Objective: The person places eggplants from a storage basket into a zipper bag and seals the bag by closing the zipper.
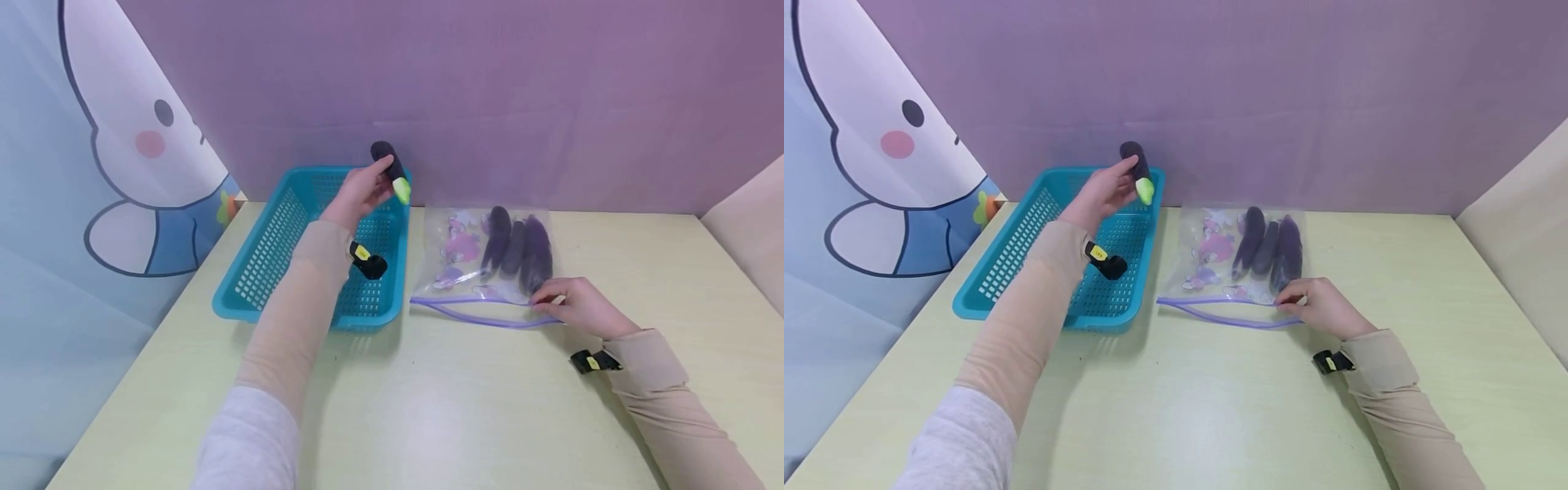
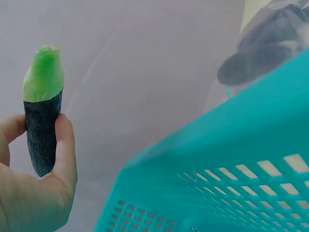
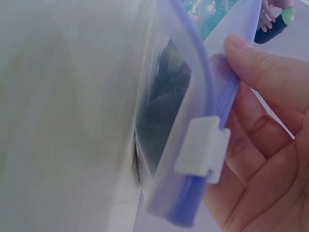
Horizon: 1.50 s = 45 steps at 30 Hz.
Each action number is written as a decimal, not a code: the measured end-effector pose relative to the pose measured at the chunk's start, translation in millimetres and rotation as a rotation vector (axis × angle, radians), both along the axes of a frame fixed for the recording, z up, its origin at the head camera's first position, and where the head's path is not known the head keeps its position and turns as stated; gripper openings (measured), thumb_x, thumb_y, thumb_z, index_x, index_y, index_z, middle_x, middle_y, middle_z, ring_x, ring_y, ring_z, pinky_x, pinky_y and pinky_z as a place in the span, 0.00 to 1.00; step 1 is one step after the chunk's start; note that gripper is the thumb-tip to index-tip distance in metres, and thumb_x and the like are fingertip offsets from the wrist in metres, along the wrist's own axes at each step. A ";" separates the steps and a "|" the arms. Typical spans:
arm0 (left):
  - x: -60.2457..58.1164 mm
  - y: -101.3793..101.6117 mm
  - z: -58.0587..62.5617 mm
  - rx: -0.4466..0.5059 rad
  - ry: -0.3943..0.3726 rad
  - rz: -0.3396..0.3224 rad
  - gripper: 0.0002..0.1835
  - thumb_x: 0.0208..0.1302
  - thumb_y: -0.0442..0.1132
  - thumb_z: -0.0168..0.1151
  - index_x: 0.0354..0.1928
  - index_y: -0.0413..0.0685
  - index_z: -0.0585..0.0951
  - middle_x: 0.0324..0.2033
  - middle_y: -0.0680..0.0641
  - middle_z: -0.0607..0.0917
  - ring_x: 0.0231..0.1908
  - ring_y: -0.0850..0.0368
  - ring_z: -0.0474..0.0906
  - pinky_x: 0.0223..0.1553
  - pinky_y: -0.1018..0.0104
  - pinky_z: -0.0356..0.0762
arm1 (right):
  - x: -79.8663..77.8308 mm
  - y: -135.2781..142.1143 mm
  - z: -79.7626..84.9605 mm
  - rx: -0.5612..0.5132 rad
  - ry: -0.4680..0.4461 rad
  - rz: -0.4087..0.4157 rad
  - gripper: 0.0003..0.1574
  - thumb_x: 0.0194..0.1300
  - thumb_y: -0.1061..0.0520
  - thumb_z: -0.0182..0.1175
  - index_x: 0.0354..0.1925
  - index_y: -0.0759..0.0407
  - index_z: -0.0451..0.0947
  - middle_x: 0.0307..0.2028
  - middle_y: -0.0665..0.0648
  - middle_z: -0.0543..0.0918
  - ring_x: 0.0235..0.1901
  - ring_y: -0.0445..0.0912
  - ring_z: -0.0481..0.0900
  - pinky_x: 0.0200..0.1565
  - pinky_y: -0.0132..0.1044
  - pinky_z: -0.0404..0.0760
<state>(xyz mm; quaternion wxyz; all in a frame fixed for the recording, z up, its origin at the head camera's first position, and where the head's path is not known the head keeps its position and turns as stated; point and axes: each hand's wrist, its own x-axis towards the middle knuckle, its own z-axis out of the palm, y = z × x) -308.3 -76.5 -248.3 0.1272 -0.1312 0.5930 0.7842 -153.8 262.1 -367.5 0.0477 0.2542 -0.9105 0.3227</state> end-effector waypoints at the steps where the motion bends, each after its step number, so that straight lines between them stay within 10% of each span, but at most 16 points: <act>1: 0.1 0.8 0.0 -0.001 0.002 -0.003 0.25 0.65 0.46 0.60 0.61 0.43 0.72 0.42 0.47 0.79 0.40 0.58 0.76 0.53 0.68 0.76 | -0.1 -0.2 -0.1 -0.001 0.004 0.002 0.09 0.51 0.70 0.67 0.30 0.58 0.85 0.30 0.51 0.85 0.30 0.29 0.74 0.27 0.28 0.76; 19: 16.5 26.6 8.2 0.069 0.066 -0.144 0.26 0.68 0.44 0.56 0.64 0.39 0.69 0.58 0.42 0.75 0.41 0.59 0.74 0.57 0.66 0.73 | -1.2 1.4 -1.1 0.001 0.005 0.009 0.09 0.51 0.70 0.67 0.30 0.58 0.85 0.29 0.51 0.85 0.29 0.28 0.74 0.27 0.28 0.76; 45: 49.2 62.2 1.9 -0.087 0.165 -0.388 0.27 0.70 0.43 0.53 0.66 0.36 0.64 0.58 0.38 0.74 0.54 0.48 0.75 0.59 0.58 0.72 | -3.0 -5.3 3.8 0.005 0.004 0.024 0.09 0.51 0.69 0.67 0.30 0.57 0.85 0.29 0.50 0.85 0.29 0.29 0.75 0.28 0.27 0.75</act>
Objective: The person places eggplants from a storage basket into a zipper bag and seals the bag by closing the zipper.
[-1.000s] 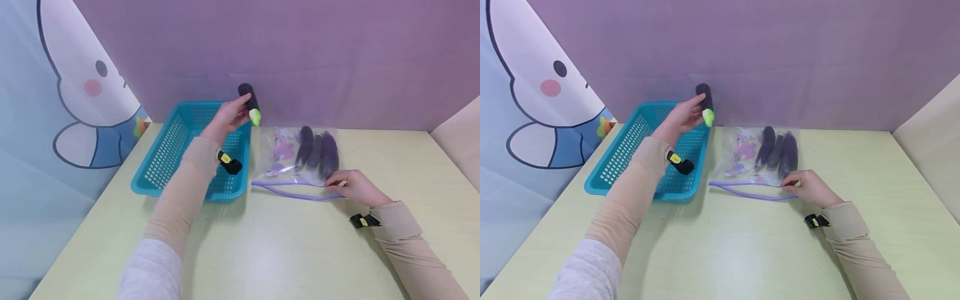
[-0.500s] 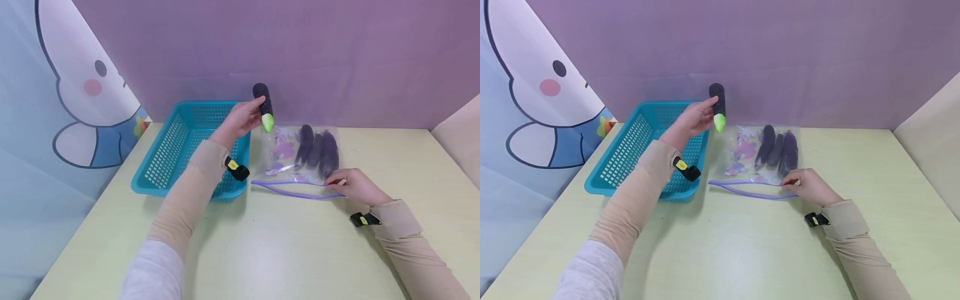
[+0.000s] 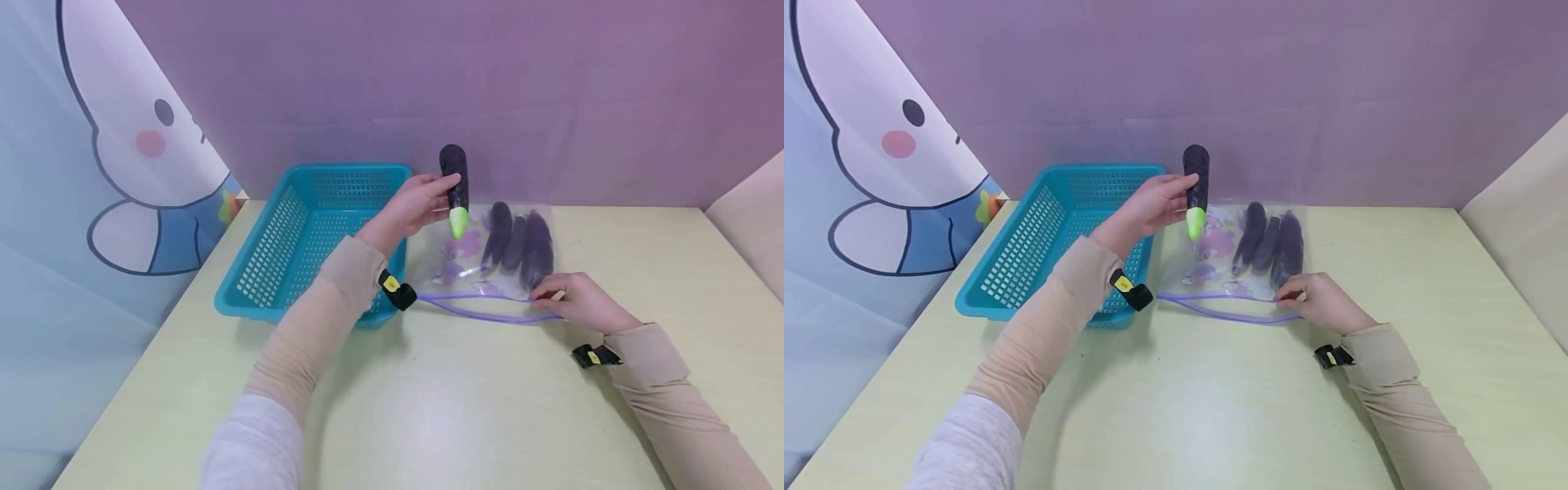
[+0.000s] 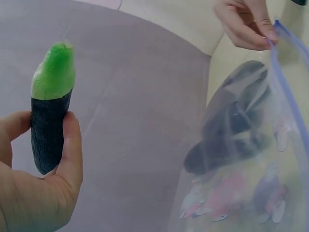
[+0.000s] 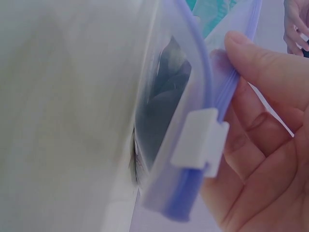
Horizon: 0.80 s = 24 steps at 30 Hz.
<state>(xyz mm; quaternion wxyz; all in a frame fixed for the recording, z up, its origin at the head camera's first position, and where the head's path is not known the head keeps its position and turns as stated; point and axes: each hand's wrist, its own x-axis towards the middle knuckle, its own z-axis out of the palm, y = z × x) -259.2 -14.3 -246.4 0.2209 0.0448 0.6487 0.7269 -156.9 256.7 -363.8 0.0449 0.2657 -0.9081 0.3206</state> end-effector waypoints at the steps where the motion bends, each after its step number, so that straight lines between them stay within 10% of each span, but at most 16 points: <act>1: 1.2 1.2 -0.7 -0.010 0.003 -0.010 0.28 0.70 0.43 0.53 0.66 0.36 0.63 0.59 0.38 0.74 0.56 0.47 0.75 0.59 0.57 0.72 | -0.2 -0.1 -0.1 0.001 0.002 -0.001 0.09 0.51 0.70 0.67 0.30 0.57 0.85 0.29 0.50 0.85 0.29 0.29 0.75 0.28 0.28 0.75; 24: 17.3 21.4 -19.0 -0.389 0.146 -0.180 0.31 0.66 0.40 0.58 0.69 0.45 0.60 0.55 0.41 0.75 0.47 0.50 0.81 0.42 0.64 0.82 | -1.4 2.5 -3.4 -0.002 0.004 0.017 0.09 0.51 0.70 0.67 0.30 0.57 0.85 0.29 0.51 0.85 0.30 0.29 0.75 0.28 0.28 0.76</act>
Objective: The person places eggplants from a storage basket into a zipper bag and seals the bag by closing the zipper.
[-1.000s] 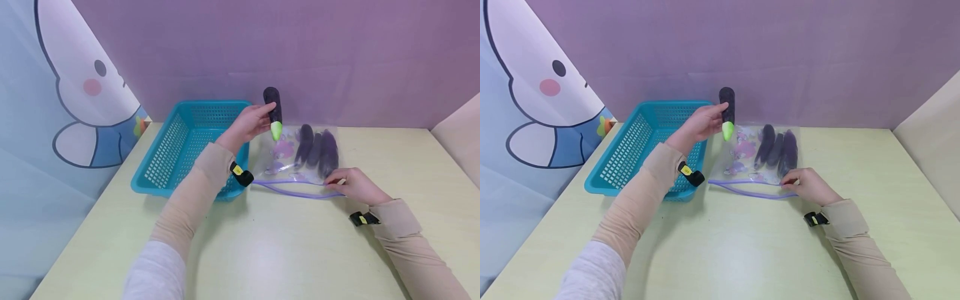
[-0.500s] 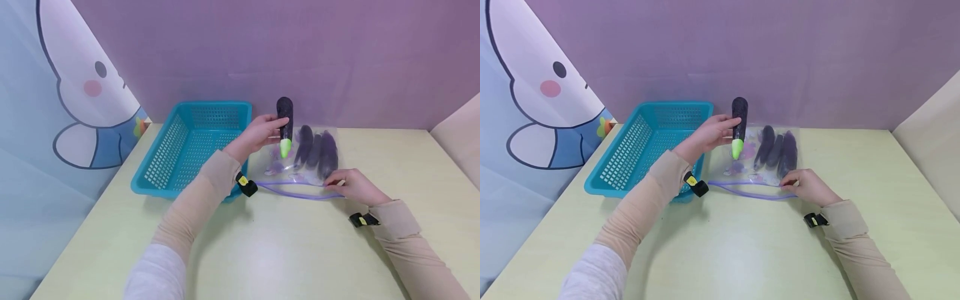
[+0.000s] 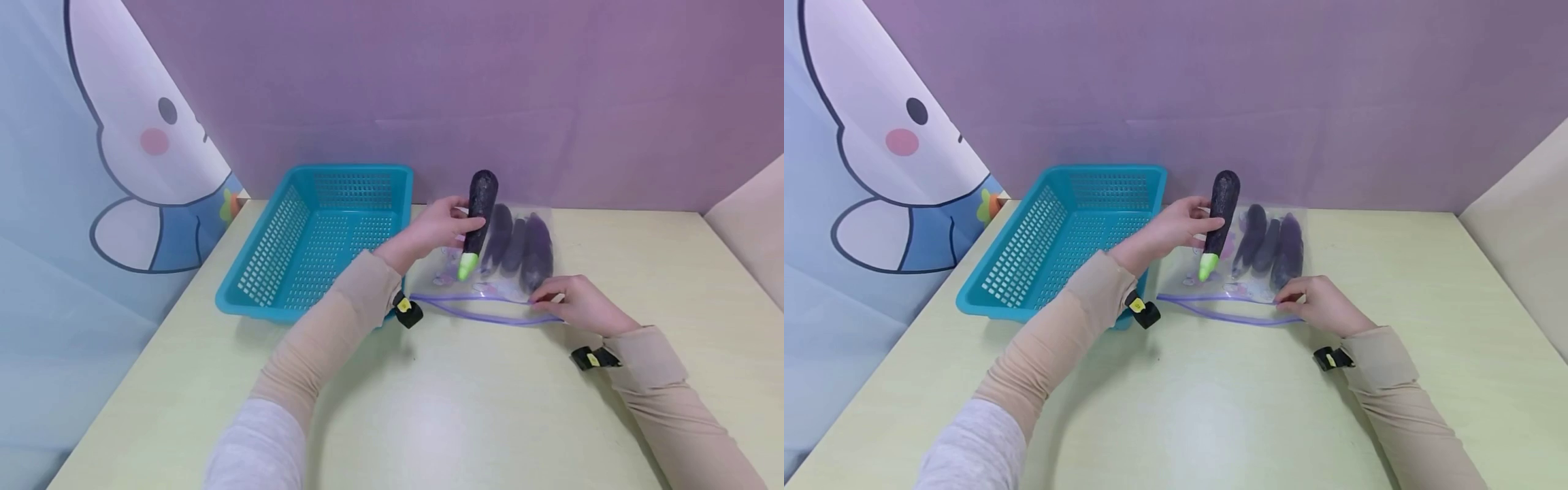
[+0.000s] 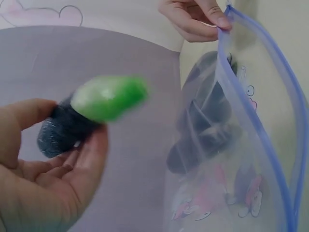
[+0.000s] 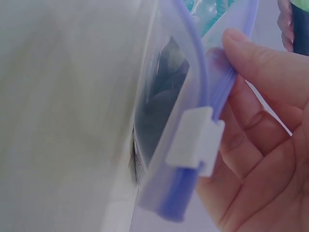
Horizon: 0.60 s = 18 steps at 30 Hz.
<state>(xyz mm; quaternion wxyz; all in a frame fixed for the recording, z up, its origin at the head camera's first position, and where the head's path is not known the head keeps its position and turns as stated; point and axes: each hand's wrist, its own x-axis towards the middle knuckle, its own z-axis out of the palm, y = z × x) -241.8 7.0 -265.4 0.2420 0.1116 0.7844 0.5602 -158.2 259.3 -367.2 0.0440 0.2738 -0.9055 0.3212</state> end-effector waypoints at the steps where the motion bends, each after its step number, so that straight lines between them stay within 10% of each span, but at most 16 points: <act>1: 0.2 0.2 -1.0 -0.030 0.021 -0.021 0.31 0.66 0.40 0.58 0.69 0.45 0.61 0.54 0.41 0.76 0.46 0.50 0.81 0.41 0.65 0.82 | 0.0 -0.1 0.5 -0.002 0.004 0.003 0.09 0.51 0.70 0.67 0.30 0.57 0.85 0.28 0.51 0.85 0.30 0.30 0.75 0.28 0.28 0.76; 10: 11.8 4.0 -4.0 -0.333 0.260 -0.230 0.26 0.66 0.38 0.58 0.64 0.41 0.67 0.49 0.41 0.80 0.43 0.55 0.81 0.40 0.70 0.80 | -0.2 -0.4 0.9 -0.002 -0.002 -0.006 0.09 0.51 0.70 0.67 0.30 0.57 0.85 0.28 0.50 0.85 0.30 0.29 0.74 0.28 0.28 0.75; 18: 35.9 9.5 -2.6 -0.424 0.474 -0.228 0.27 0.65 0.37 0.58 0.65 0.42 0.66 0.51 0.44 0.80 0.47 0.56 0.79 0.43 0.71 0.79 | -1.3 -0.3 2.3 0.004 0.004 -0.009 0.09 0.51 0.70 0.68 0.30 0.57 0.85 0.28 0.49 0.85 0.29 0.29 0.74 0.29 0.28 0.75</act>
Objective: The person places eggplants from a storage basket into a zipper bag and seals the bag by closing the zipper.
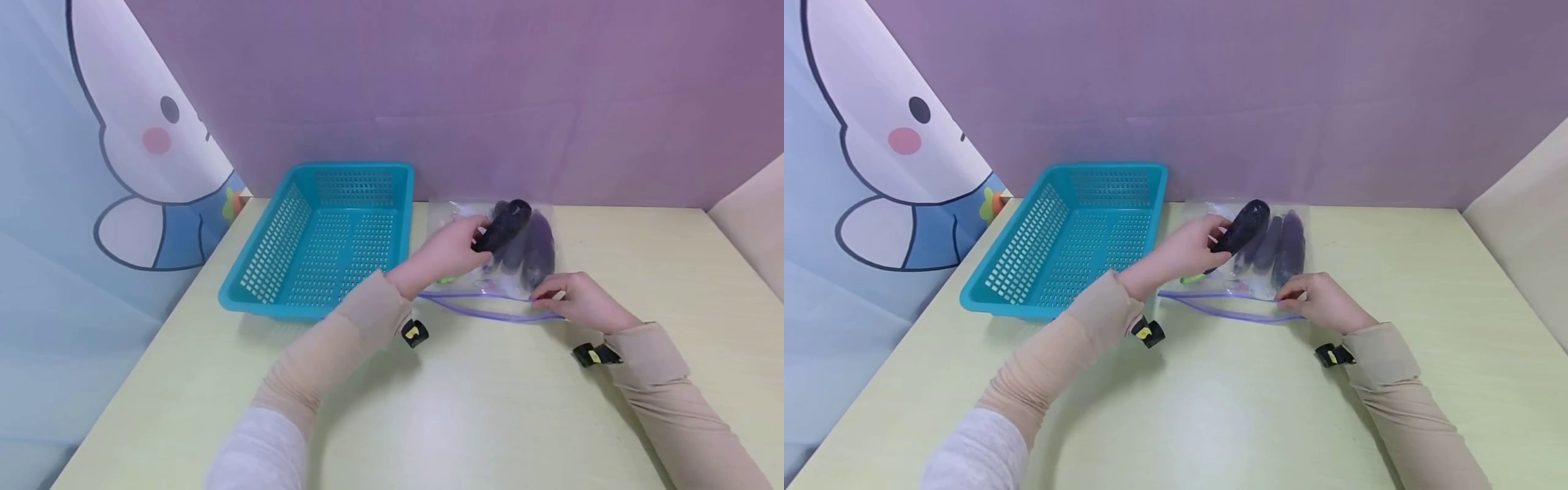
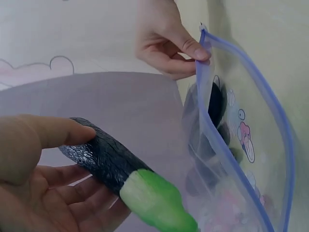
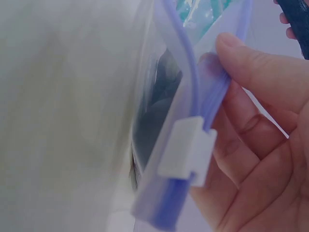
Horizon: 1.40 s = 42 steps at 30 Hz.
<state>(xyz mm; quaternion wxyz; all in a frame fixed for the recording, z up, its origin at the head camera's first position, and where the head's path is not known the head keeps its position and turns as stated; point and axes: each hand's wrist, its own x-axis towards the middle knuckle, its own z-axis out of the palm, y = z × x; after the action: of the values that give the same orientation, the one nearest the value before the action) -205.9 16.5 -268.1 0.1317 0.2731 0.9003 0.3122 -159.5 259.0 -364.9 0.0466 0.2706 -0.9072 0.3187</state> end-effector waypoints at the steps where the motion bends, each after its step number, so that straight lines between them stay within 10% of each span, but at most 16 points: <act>1: 4.2 0.4 -0.1 -0.018 0.037 -0.005 0.27 0.65 0.38 0.58 0.65 0.43 0.67 0.52 0.44 0.80 0.47 0.56 0.79 0.44 0.69 0.78 | 0.3 -0.2 0.2 -0.003 0.001 0.005 0.09 0.51 0.70 0.68 0.30 0.57 0.85 0.28 0.49 0.85 0.29 0.30 0.74 0.29 0.28 0.75; 9: 31.2 2.6 -14.0 -0.193 0.338 -0.065 0.21 0.63 0.35 0.59 0.58 0.45 0.73 0.47 0.48 0.82 0.43 0.57 0.79 0.45 0.64 0.79 | 1.0 -1.8 0.8 -0.011 -0.002 0.023 0.08 0.52 0.68 0.68 0.30 0.56 0.85 0.28 0.50 0.85 0.29 0.31 0.76 0.30 0.29 0.75; 20: 50.1 -3.8 -43.0 -0.297 0.503 -0.105 0.18 0.60 0.36 0.61 0.54 0.49 0.76 0.40 0.49 0.83 0.37 0.56 0.80 0.35 0.66 0.79 | -0.9 -0.7 -0.7 0.020 -0.010 0.001 0.09 0.51 0.68 0.68 0.29 0.57 0.85 0.28 0.49 0.85 0.29 0.30 0.75 0.30 0.29 0.76; 27: 55.0 -12.9 -53.6 -0.310 0.487 -0.213 0.18 0.58 0.34 0.63 0.51 0.53 0.79 0.40 0.51 0.84 0.39 0.58 0.80 0.40 0.68 0.78 | 0.0 -0.4 1.2 0.053 0.000 -0.049 0.10 0.50 0.70 0.67 0.30 0.57 0.85 0.29 0.51 0.86 0.31 0.34 0.77 0.33 0.32 0.77; 42: 62.7 -19.1 -49.2 -0.362 0.414 -0.213 0.10 0.56 0.37 0.65 0.41 0.46 0.80 0.35 0.50 0.84 0.36 0.57 0.79 0.39 0.68 0.76 | -1.7 0.2 -1.2 0.025 0.020 -0.045 0.09 0.51 0.69 0.67 0.31 0.56 0.85 0.30 0.51 0.86 0.31 0.34 0.78 0.34 0.29 0.77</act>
<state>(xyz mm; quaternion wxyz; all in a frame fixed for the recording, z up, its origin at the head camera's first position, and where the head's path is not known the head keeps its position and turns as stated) -143.2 -2.6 -317.3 0.0236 0.3961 0.9153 0.0688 -161.3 259.2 -366.1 0.0596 0.2537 -0.9165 0.3034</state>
